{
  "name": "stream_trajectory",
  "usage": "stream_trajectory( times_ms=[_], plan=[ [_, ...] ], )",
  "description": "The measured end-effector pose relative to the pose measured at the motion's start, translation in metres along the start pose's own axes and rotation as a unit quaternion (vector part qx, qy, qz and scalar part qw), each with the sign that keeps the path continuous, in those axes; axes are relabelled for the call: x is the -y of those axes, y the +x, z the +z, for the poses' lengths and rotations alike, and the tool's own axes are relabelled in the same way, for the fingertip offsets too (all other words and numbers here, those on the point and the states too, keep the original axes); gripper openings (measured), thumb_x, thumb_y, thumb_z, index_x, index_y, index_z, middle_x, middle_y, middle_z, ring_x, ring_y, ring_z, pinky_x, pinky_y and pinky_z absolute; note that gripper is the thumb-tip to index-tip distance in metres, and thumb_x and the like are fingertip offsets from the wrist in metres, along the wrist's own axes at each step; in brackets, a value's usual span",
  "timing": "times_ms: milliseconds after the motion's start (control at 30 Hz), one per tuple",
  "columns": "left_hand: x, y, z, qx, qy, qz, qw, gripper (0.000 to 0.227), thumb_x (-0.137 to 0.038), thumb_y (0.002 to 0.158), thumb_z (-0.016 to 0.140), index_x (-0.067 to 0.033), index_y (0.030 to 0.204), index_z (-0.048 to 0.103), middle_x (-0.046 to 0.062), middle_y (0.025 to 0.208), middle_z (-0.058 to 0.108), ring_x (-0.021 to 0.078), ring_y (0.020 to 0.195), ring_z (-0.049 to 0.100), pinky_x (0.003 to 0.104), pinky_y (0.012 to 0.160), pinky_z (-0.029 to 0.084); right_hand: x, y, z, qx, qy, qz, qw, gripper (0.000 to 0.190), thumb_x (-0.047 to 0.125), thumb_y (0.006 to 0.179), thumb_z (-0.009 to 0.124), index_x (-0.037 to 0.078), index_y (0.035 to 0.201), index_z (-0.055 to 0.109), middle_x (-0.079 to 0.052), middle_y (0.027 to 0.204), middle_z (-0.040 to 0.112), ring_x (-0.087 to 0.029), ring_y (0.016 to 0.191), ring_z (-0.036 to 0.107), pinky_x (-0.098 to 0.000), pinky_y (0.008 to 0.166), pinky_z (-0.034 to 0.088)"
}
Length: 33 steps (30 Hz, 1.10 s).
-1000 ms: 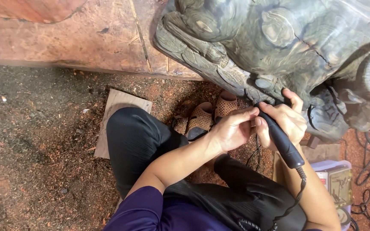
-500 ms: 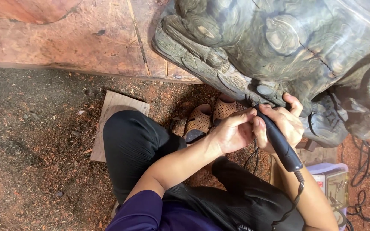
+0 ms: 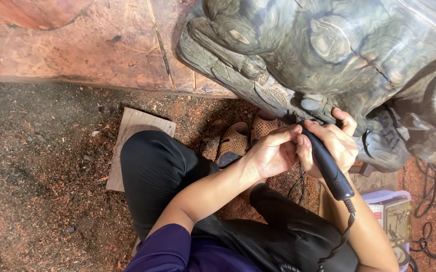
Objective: Carving and detailing a wooden water buffalo sculpture using a chisel, mallet, and rotary tool.
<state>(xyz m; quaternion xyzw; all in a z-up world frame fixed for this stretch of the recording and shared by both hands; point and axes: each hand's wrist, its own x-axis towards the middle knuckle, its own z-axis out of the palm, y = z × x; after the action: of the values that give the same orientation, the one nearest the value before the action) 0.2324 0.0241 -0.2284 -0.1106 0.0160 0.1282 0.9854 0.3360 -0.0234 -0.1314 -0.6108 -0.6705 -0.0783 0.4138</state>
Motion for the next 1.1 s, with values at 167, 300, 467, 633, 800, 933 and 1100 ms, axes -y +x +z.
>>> stream_trajectory(
  times_ms=[167, 300, 467, 633, 800, 933, 1100],
  plan=[
    [0.001, 0.000, 0.001, 0.004, 0.002, 0.003, 1.000, 0.015, -0.017, 0.105, 0.062, -0.0112, 0.101, 0.075, 0.002, 0.086, 0.073, 0.0112, 0.086, 0.065, 0.028, 0.091, 0.048, -0.002, -0.003, -0.002, 0.000, -0.005, 0.004, 1.000, 0.026, 0.019, 0.094, 0.077, -0.006, 0.102, 0.077, -0.013, 0.081, 0.074, -0.023, 0.064, 0.067, -0.0475, 0.114, 0.037],
    [0.004, 0.001, -0.003, 0.002, -0.002, 0.009, 1.000, 0.014, -0.015, 0.105, 0.062, -0.0097, 0.102, 0.074, 0.004, 0.082, 0.071, 0.0137, 0.084, 0.065, 0.030, 0.090, 0.049, -0.002, -0.004, -0.004, 0.009, -0.009, -0.005, 1.000, 0.028, 0.021, 0.093, 0.079, -0.006, 0.100, 0.077, -0.012, 0.077, 0.072, -0.024, 0.065, 0.067, -0.0483, 0.115, 0.037],
    [0.006, 0.000, -0.003, 0.009, 0.002, 0.018, 1.000, 0.014, -0.014, 0.105, 0.062, -0.0080, 0.102, 0.074, 0.007, 0.086, 0.073, 0.0147, 0.087, 0.066, 0.030, 0.090, 0.050, 0.000, -0.002, -0.005, 0.008, -0.004, -0.011, 1.000, 0.029, 0.022, 0.095, 0.076, -0.006, 0.100, 0.077, -0.013, 0.077, 0.072, -0.024, 0.065, 0.068, -0.0486, 0.116, 0.036],
    [0.006, -0.004, 0.002, -0.001, 0.000, 0.015, 1.000, 0.014, -0.015, 0.105, 0.062, -0.0075, 0.106, 0.074, 0.005, 0.083, 0.073, 0.0141, 0.083, 0.067, 0.028, 0.088, 0.052, -0.001, -0.004, -0.006, 0.008, -0.002, -0.012, 1.000, 0.028, 0.022, 0.095, 0.075, -0.006, 0.099, 0.076, -0.012, 0.075, 0.071, -0.024, 0.064, 0.067, -0.0506, 0.116, 0.037],
    [0.005, 0.000, -0.001, -0.009, 0.011, 0.011, 1.000, 0.014, -0.015, 0.105, 0.062, -0.0069, 0.105, 0.074, 0.007, 0.082, 0.072, 0.0149, 0.083, 0.068, 0.028, 0.088, 0.052, 0.000, -0.004, -0.006, -0.007, -0.003, -0.012, 1.000, 0.029, 0.021, 0.095, 0.075, -0.007, 0.099, 0.077, -0.012, 0.072, 0.069, -0.025, 0.062, 0.066, -0.0515, 0.115, 0.039],
    [0.005, 0.002, -0.003, -0.012, 0.016, 0.008, 1.000, 0.015, -0.015, 0.105, 0.062, -0.0081, 0.106, 0.075, 0.005, 0.082, 0.072, 0.0128, 0.082, 0.067, 0.027, 0.088, 0.051, -0.002, -0.005, -0.005, -0.011, -0.002, -0.016, 1.000, 0.029, 0.020, 0.095, 0.076, -0.008, 0.099, 0.077, -0.013, 0.072, 0.068, -0.026, 0.062, 0.065, -0.0522, 0.114, 0.039],
    [0.000, 0.000, 0.009, -0.016, 0.022, 0.009, 1.000, 0.015, -0.016, 0.105, 0.062, -0.0086, 0.105, 0.075, 0.004, 0.081, 0.072, 0.0114, 0.083, 0.067, 0.026, 0.088, 0.051, -0.003, -0.004, -0.003, -0.014, -0.011, -0.021, 1.000, 0.028, 0.020, 0.095, 0.075, -0.007, 0.101, 0.077, -0.013, 0.072, 0.068, -0.026, 0.063, 0.066, -0.0516, 0.113, 0.040]
  ],
)
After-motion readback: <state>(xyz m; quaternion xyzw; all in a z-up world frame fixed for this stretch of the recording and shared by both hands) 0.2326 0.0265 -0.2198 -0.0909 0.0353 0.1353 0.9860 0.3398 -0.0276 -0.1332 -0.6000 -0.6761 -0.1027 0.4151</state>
